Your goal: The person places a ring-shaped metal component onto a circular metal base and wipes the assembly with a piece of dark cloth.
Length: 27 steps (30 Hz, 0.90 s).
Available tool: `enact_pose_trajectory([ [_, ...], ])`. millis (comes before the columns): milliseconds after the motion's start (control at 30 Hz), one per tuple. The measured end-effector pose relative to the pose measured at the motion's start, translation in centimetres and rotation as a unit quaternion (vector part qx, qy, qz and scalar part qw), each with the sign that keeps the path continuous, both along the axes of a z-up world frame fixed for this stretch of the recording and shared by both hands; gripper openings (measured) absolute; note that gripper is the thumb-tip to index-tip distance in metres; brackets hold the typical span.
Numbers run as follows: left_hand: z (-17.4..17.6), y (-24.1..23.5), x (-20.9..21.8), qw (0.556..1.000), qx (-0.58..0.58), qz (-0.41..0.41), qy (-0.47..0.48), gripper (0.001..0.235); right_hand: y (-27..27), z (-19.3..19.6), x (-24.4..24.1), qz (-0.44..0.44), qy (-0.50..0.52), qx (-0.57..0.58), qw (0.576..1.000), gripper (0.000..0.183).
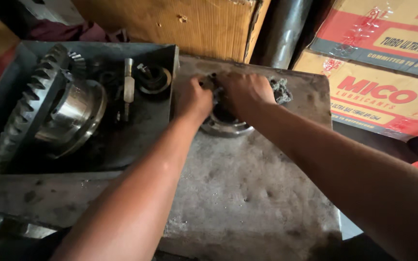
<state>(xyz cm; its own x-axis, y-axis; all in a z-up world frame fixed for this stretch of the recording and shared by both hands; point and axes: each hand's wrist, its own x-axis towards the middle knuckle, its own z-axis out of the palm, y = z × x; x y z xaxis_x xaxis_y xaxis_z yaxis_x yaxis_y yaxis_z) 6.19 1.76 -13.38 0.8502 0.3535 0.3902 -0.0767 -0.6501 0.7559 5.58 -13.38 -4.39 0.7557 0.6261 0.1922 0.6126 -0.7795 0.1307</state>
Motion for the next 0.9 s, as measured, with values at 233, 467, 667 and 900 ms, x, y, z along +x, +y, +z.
enact_pose_trajectory([
  [233,0.4,0.0,0.3,0.985,0.133,0.007,-0.109,0.025,-0.3,-0.7,1.4,0.063,-0.044,0.024,0.997,0.041],
  [467,2.1,-1.7,-0.7,0.999,0.036,0.013,-0.035,0.022,-0.4,-0.8,1.9,-0.004,-0.062,-0.071,0.996,0.026],
  [667,2.7,-0.7,-1.2,0.996,0.077,-0.021,-0.033,0.023,0.0,0.0,1.3,-0.038,0.056,-0.098,0.993,0.021],
  [900,3.7,-0.2,-1.6,0.996,0.056,-0.061,0.033,0.023,0.5,1.2,0.3,-0.003,0.029,-0.136,0.990,0.014],
])
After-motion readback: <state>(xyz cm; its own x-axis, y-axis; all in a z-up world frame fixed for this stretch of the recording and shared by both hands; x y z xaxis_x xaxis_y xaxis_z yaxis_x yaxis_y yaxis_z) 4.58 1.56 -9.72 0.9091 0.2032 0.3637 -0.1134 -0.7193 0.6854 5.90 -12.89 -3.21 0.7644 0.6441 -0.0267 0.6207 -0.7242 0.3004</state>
